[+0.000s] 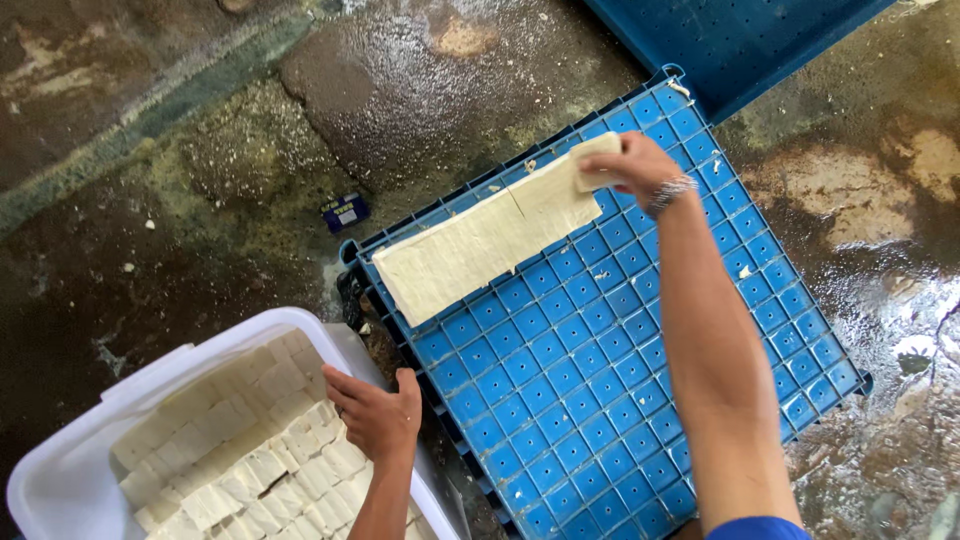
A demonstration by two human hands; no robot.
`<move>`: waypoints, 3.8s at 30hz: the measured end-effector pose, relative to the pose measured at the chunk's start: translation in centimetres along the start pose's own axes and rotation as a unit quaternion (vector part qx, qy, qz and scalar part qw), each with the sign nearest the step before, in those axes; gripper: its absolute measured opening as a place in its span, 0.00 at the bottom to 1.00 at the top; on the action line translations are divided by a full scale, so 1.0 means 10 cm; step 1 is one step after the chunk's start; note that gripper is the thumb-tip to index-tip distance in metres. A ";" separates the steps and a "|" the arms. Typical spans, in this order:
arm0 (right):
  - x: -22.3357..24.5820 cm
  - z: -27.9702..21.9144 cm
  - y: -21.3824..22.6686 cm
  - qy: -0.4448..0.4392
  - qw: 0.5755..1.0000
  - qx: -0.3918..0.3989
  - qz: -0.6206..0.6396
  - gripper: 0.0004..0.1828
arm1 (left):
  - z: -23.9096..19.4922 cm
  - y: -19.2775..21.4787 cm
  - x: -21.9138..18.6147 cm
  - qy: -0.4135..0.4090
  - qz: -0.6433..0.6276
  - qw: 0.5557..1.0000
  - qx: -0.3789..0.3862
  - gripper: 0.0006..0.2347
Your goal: The person repeatedly picks small rectangular food items from a white tub and places them in a neat row on a blue crate. The person continues this process throughout the clip, maintaining a consistent arrangement pattern.
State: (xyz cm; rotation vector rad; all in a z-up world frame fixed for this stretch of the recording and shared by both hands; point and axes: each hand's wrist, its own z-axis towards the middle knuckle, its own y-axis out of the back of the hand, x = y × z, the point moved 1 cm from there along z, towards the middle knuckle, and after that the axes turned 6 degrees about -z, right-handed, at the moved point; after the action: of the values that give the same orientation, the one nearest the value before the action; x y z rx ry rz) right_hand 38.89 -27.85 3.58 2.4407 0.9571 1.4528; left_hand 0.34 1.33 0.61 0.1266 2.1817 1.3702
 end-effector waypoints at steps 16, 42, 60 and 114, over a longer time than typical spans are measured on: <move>-0.32 -0.27 -0.03 -0.031 0.994 0.107 -0.010 0.33 | -0.01 0.02 -0.03 0.003 -0.006 1.000 0.011 0.46; -0.49 -0.72 -0.07 0.082 0.958 0.203 0.187 0.30 | 0.18 -0.24 0.63 -0.106 -0.217 0.962 -0.125 0.29; 0.85 -2.17 -4.57 0.089 0.836 0.464 0.280 0.31 | 1.31 0.60 1.77 -0.663 0.088 0.719 0.189 0.28; 0.56 -2.50 -4.66 0.404 0.890 0.057 -0.201 0.22 | 1.34 0.37 2.08 -0.271 -0.200 0.937 0.092 0.13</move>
State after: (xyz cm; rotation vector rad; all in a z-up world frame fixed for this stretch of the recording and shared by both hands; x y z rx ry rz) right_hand -0.89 7.33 0.99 1.4829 1.5967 2.3007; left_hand -11.21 21.29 -8.97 0.1050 1.7374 0.7848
